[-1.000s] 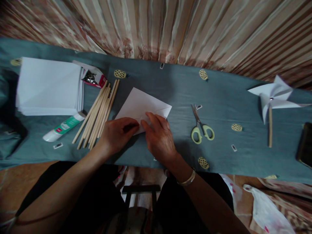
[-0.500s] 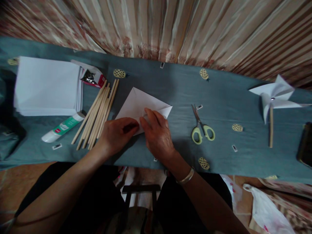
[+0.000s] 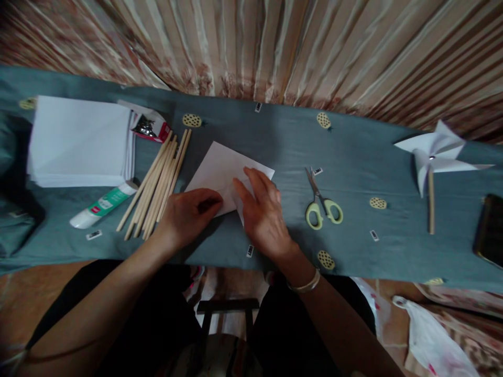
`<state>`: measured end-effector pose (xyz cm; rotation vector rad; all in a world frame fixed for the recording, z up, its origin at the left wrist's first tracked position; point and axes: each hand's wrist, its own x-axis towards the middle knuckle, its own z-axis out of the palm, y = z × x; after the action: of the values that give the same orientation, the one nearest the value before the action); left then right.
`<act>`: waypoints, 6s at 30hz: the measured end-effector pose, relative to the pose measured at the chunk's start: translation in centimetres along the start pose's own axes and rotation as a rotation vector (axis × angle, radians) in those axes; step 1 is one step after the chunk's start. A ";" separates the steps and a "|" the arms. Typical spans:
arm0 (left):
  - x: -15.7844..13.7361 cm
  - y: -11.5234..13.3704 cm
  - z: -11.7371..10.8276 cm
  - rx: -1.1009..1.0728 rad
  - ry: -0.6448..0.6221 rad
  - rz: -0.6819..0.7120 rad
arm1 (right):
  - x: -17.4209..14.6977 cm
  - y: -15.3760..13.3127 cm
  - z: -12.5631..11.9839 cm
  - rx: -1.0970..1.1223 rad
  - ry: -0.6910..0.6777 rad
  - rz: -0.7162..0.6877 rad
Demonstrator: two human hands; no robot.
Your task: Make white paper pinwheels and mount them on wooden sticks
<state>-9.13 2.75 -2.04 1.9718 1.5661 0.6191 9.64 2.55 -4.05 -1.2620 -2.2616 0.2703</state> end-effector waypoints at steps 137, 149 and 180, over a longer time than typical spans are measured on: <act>-3.6 1.6 1.9 0.190 -0.041 0.117 | -5.5 -1.4 -2.4 -0.046 -0.153 -0.073; -3.3 1.9 1.5 0.191 -0.087 0.061 | -5.3 -1.2 -2.0 0.015 -0.171 -0.023; -2.9 1.9 1.4 0.165 -0.103 0.051 | -4.0 -1.6 -1.7 -0.037 -0.177 0.002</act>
<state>-7.45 -0.60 -1.86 2.1347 1.5513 0.4120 11.03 -1.78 -3.38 -1.3054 -2.4244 0.3546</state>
